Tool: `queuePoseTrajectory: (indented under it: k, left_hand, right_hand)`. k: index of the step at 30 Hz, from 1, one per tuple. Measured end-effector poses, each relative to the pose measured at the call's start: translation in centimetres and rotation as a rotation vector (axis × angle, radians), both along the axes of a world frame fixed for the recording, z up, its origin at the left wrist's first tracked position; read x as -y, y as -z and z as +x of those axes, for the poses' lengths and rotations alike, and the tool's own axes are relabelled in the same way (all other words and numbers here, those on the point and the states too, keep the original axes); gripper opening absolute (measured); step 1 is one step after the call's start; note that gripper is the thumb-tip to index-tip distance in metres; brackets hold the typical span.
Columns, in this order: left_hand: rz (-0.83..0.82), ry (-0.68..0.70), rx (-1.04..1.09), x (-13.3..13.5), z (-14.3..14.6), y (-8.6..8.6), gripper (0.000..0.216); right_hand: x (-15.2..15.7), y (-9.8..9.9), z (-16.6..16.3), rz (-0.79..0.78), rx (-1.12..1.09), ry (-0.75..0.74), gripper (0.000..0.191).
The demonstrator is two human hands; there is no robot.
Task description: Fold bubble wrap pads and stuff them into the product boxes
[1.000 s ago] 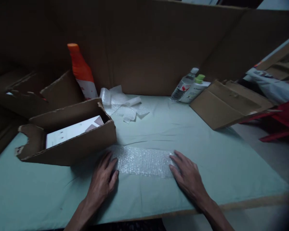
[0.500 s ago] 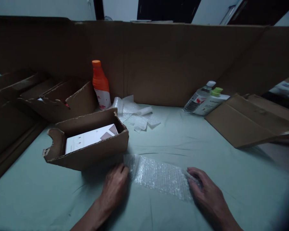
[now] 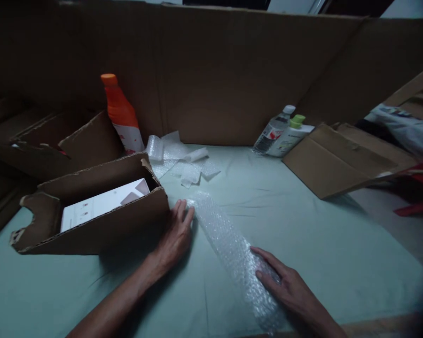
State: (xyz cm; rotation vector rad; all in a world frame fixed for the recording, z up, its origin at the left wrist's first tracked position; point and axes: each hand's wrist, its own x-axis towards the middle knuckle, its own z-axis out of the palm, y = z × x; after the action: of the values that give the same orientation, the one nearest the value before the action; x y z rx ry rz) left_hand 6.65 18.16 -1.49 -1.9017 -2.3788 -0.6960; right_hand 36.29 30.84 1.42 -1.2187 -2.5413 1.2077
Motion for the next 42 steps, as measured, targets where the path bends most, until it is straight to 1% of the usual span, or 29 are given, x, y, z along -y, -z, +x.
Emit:
queuePoseTrajectory:
  k: [2, 4, 7, 9, 11, 13, 17, 20, 23, 25, 28, 29, 31, 32, 34, 36, 37, 38, 39, 40, 42]
  left_hand:
    - [0.017, -0.038, 0.064, 0.6, -0.1, 0.7, 0.060]
    - [0.051, -0.132, 0.131, 0.8, -0.3, 0.7, 0.064]
    - [0.083, -0.269, 0.229, 0.7, -0.6, 0.0, 0.076]
    - [0.070, -0.305, 0.297, 0.6, -0.7, -0.7, 0.081]
    - [0.025, -0.320, 0.326, 0.6, -0.6, -1.5, 0.082]
    - [-0.062, -0.306, 0.270, 0.4, -0.4, -2.4, 0.075]
    - [-0.252, -0.258, 0.071, -0.6, -0.7, -4.6, 0.051]
    - [-0.350, -0.336, -0.008, -1.1, -1.5, -6.1, 0.035]
    - [-0.417, -0.398, -0.042, -0.7, -2.4, -6.9, 0.025]
    - [-0.450, -0.395, -0.033, 0.1, -2.7, -6.8, 0.023]
    - [-0.476, -0.359, -0.019, 2.1, -2.7, -5.7, 0.024]
    - [-0.453, -0.334, -0.013, 3.0, -2.5, -5.1, 0.027]
    - [-0.343, -0.237, 0.015, 4.9, -1.7, -4.0, 0.037]
    - [-0.275, -0.158, 0.046, 6.0, -1.0, -3.5, 0.043]
    - [-0.170, 0.052, 0.148, 7.8, 0.6, -2.9, 0.062]
    - [-0.132, 0.240, 0.274, 9.0, 2.5, -2.9, 0.084]
    - [-0.127, 0.301, 0.333, 9.3, 3.3, -2.9, 0.091]
    - [-0.120, 0.335, 0.391, 9.4, 4.1, -3.0, 0.095]
    - [-0.106, 0.343, 0.449, 9.2, 4.6, -3.0, 0.094]
    - [-0.086, 0.327, 0.509, 8.9, 5.0, -2.9, 0.089]
    - [-0.042, 0.236, 0.634, 7.9, 5.1, -2.5, 0.071]
  right_hand:
    - [0.1, -0.3, -0.7, -0.040, 0.000, -0.042, 0.054]
    - [0.2, -0.7, -1.3, -0.078, 0.006, -0.083, 0.051]
    - [0.4, -1.3, -1.9, -0.104, 0.007, -0.101, 0.047]
    - [0.5, -1.5, -2.2, -0.102, 0.004, -0.093, 0.047]
    - [0.5, -1.5, -2.3, -0.095, 0.001, -0.086, 0.047]
    - [0.6, -1.5, -2.5, -0.095, -0.004, -0.083, 0.046]
    - [0.6, -1.2, -2.9, -0.093, -0.023, -0.094, 0.044]
    - [0.8, -1.2, -3.2, -0.096, -0.032, -0.114, 0.043]
    - [1.1, -1.4, -3.4, -0.118, -0.042, -0.116, 0.042]
    - [1.5, -1.7, -3.5, -0.161, -0.054, -0.106, 0.041]
    - [2.4, -1.9, -3.7, -0.298, -0.096, -0.091, 0.040]
    - [2.7, -1.9, -3.8, -0.357, -0.118, -0.083, 0.039]
    - [3.3, -1.7, -4.1, -0.479, -0.171, -0.067, 0.036]
    - [3.5, -1.6, -4.2, -0.531, -0.203, -0.056, 0.034]
    - [3.8, -1.3, -4.7, -0.624, -0.271, -0.023, 0.032]
    - [4.0, -1.1, -5.2, -0.716, -0.341, 0.041, 0.031]
    - [4.1, -1.0, -5.6, -0.763, -0.377, 0.083, 0.032]
    - [4.2, -1.0, -5.9, -0.807, -0.415, 0.129, 0.032]
    - [4.3, -1.0, -6.2, -0.843, -0.449, 0.174, 0.034]
    - [4.4, -1.0, -6.5, -0.869, -0.481, 0.215, 0.035]
    - [4.5, -0.9, -7.0, -0.889, -0.535, 0.275, 0.038]
